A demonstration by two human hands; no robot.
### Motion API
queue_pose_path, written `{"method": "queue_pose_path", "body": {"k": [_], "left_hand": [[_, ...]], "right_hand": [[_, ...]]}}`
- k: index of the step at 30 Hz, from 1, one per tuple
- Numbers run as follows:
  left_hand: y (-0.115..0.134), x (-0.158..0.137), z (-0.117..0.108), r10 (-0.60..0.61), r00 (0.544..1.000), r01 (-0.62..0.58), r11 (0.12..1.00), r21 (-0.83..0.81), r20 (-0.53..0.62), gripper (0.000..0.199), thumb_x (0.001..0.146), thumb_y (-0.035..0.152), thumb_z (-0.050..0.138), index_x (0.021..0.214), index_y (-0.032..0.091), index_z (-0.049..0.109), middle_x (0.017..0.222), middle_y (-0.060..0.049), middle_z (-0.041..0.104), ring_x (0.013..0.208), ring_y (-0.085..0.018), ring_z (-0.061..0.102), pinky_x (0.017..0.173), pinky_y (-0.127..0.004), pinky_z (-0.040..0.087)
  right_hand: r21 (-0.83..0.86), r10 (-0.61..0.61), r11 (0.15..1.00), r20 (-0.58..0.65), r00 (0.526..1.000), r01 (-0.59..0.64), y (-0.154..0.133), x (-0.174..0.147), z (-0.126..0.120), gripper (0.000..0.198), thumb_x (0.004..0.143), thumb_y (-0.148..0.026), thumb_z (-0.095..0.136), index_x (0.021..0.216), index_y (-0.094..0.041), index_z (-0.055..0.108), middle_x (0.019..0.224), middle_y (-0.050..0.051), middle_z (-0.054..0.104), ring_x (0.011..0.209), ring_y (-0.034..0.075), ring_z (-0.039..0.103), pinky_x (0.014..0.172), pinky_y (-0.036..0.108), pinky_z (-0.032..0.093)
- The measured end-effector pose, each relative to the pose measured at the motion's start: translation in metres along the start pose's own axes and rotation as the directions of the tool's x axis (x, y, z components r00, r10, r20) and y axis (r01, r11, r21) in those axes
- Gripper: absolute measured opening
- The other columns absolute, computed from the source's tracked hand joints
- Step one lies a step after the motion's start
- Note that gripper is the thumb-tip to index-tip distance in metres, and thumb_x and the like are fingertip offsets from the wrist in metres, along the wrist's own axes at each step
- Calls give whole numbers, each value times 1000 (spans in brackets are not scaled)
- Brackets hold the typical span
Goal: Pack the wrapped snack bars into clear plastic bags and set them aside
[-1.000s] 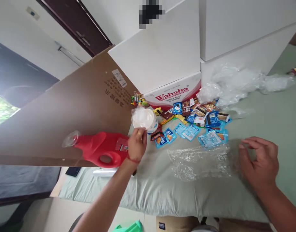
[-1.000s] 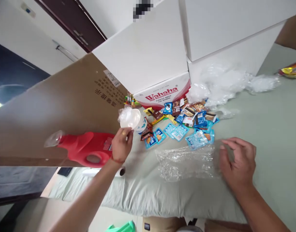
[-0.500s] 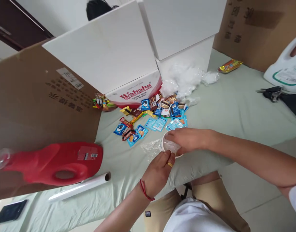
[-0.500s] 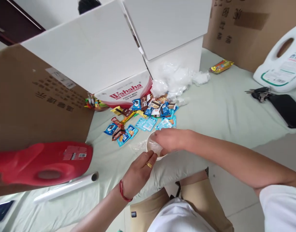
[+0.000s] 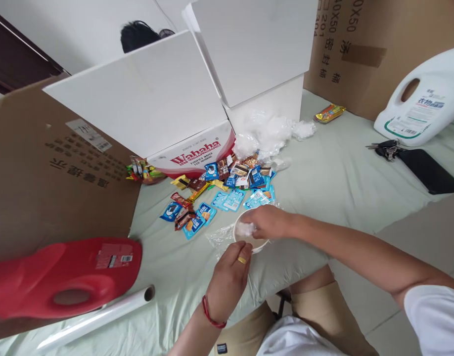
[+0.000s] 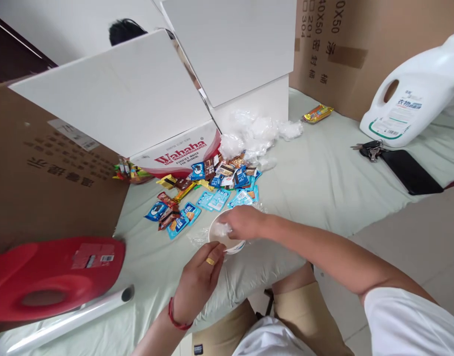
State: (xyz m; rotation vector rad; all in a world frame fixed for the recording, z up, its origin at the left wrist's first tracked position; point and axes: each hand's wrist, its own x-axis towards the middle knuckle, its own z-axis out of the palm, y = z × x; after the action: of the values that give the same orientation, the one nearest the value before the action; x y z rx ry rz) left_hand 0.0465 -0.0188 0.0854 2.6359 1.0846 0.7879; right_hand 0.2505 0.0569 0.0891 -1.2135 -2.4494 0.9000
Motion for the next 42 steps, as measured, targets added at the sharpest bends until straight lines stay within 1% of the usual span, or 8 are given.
{"method": "queue_pose_path", "body": {"k": [5, 8, 10, 20, 26, 32, 38, 42], "left_hand": [[-11, -3, -8, -83, 992, 92, 991, 98, -91, 15, 101, 12, 53, 108, 20, 63, 97, -6, 71, 87, -16, 73, 79, -24, 59], [-12, -6, -11, -100, 990, 108, 991, 80, -96, 15, 101, 12, 52, 108, 20, 63, 97, -5, 71, 86, -14, 73, 78, -21, 58], [-12, -6, -11, -106, 990, 113, 991, 71, -92, 16, 101, 12, 51, 107, 20, 63, 97, -5, 71, 85, -13, 73, 78, -19, 58], [5, 9, -16, -103, 988, 108, 993, 37, -119, 20, 99, 9, 53, 112, 19, 65, 101, -6, 70, 90, -13, 72, 85, -19, 57], [17, 16, -13, -108, 986, 97, 991, -89, -128, 23, 96, 4, 54, 109, 20, 64, 101, -5, 70, 91, -11, 71, 84, -17, 56], [39, 34, 0, -82, 996, 67, 960, -271, -44, 22, 97, 6, 52, 104, 22, 64, 96, -3, 70, 85, -10, 69, 76, -16, 56], [44, 26, 27, -23, 996, 8, 985, -172, -90, 33, 99, 14, 55, 130, 23, 60, 130, -11, 66, 120, -19, 67, 97, -28, 58], [-1, -24, 36, -191, 973, 199, 979, 50, -133, 34, 96, 18, 60, 130, 24, 60, 141, -13, 60, 128, -27, 62, 101, -40, 56]], "right_hand": [[293, 139, 955, -553, 822, 36, 56, -19, -71, 49, 87, -31, 66, 134, -19, 67, 116, 6, 74, 102, 25, 69, 90, 34, 53], [105, 296, 934, -764, 573, -342, 110, -17, -100, 43, 83, -29, 68, 125, -20, 71, 123, 11, 67, 111, 31, 63, 99, 41, 49], [39, 396, 820, -758, 518, -571, 145, -3, -103, 39, 84, -28, 66, 122, -21, 71, 128, 14, 61, 107, 32, 62, 94, 42, 50], [-11, 585, 723, -523, 620, -691, 190, 91, -89, 52, 84, -9, 59, 136, -3, 55, 137, 27, 56, 120, 35, 57, 105, 44, 47], [-96, 390, 844, -565, 727, -527, 152, -3, -108, 61, 87, -21, 66, 145, -8, 52, 157, 25, 40, 132, 38, 53, 112, 47, 45], [-13, -187, 982, -212, 959, 189, 39, -123, -60, 54, 98, -48, 64, 147, -28, 54, 156, 13, 48, 119, 22, 64, 93, 32, 55], [0, 112, 994, -77, 991, -112, 53, -179, -64, 24, 103, -29, 50, 104, -21, 73, 99, 6, 72, 86, 17, 68, 75, 26, 50], [-178, 504, 780, -389, 771, -600, 145, -191, -124, 23, 96, -32, 56, 100, -19, 74, 98, 9, 73, 82, 22, 67, 72, 30, 46]]}}
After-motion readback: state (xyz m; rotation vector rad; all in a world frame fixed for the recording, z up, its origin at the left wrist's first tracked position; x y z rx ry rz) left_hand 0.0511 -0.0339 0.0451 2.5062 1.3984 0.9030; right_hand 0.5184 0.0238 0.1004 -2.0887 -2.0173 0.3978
